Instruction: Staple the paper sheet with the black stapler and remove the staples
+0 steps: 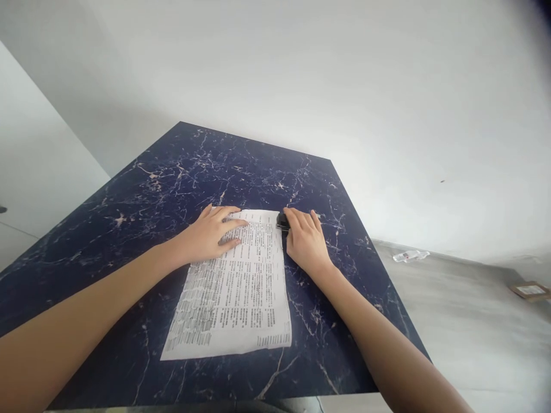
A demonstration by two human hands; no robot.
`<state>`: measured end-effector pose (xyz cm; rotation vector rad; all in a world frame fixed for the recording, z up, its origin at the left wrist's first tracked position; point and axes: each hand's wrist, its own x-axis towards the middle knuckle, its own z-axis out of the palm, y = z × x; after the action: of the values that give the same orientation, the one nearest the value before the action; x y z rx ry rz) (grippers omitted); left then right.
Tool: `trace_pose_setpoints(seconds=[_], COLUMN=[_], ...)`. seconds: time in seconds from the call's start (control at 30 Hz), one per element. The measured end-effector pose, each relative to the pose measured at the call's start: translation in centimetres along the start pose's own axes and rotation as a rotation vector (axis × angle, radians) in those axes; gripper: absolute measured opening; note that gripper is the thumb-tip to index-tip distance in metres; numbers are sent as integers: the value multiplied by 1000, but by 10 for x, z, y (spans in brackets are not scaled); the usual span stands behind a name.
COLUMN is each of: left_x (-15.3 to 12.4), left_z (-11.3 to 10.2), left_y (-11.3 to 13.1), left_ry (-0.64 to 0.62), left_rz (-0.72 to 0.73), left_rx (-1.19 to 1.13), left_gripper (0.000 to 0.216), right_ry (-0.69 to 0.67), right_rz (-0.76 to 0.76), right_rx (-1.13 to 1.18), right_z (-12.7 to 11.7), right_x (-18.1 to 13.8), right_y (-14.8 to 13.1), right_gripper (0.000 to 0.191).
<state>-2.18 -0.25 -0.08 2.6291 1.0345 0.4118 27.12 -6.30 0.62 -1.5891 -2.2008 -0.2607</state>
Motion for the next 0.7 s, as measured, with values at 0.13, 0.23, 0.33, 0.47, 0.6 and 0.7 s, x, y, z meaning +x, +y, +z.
trace_pose_setpoints(seconds=[0.13, 0.23, 0.33, 0.47, 0.6, 0.7], left_x=[-1, -2, -1, 1, 3, 4], left_z=[1, 4, 4, -4, -15, -15], left_y=[-2, -2, 0, 0, -4, -7], left_ry=[-4, 7, 0, 186, 429, 441], left_rz=[13, 19, 21, -71, -217, -239], left_rx=[-11, -25, -26, -61, -77, -74], left_gripper=[48, 47, 45, 40, 37, 34], right_ry=[-4, 59, 168, 37, -210, -382], right_rz=[190, 281, 288, 143, -94, -174], right_rx=[1, 3, 109, 460, 598, 634], right_z=[-5, -14, -26, -33, -30, -38], right_x=[2, 0, -2, -8, -12, -10], right_y=[26, 38, 24, -30, -72, -73], right_gripper=[49, 45, 38, 34, 32, 33])
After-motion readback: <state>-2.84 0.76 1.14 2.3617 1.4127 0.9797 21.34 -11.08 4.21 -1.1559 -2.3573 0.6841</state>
